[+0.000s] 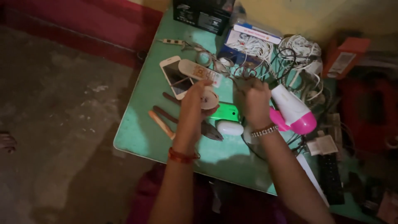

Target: The user is attempting to repair a light bulb holder by tightening internal screws and checking connections.

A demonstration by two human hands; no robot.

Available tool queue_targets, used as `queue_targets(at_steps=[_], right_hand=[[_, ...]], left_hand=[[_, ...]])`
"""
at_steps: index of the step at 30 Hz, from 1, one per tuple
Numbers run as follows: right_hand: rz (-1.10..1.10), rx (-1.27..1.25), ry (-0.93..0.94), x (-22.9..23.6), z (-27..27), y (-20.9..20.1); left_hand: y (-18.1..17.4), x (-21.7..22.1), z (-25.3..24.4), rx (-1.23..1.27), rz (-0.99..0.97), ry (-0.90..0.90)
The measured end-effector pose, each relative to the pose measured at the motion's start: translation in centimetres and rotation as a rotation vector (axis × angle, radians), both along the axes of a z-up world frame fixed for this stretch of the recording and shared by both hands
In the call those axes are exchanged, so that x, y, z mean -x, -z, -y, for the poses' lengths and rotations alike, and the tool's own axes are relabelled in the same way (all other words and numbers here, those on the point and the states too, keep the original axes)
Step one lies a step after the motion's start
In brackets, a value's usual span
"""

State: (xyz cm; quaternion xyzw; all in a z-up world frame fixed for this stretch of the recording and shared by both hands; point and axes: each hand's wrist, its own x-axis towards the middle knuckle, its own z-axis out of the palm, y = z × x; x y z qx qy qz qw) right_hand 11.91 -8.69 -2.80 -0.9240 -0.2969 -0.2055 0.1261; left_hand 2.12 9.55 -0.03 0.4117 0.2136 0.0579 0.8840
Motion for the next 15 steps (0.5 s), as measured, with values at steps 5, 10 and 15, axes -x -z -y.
queue_targets(at_steps=[5, 10, 15], right_hand=[[-0.192, -0.036, -0.072, 0.4, 2.1, 0.9], [-0.289, -0.169, -0.02, 2.2, 2.6, -1.1], [-0.7, -0.869, 0.039, 4.2, 3.7, -1.1]], left_hand=[[-0.7, 1.1, -0.6, 0.18, 0.171, 0.174], [-2.1, 1.6, -0.6, 0.293, 0.227, 0.428], [0.2, 0.9, -0.3, 0.362, 0.166, 0.339]])
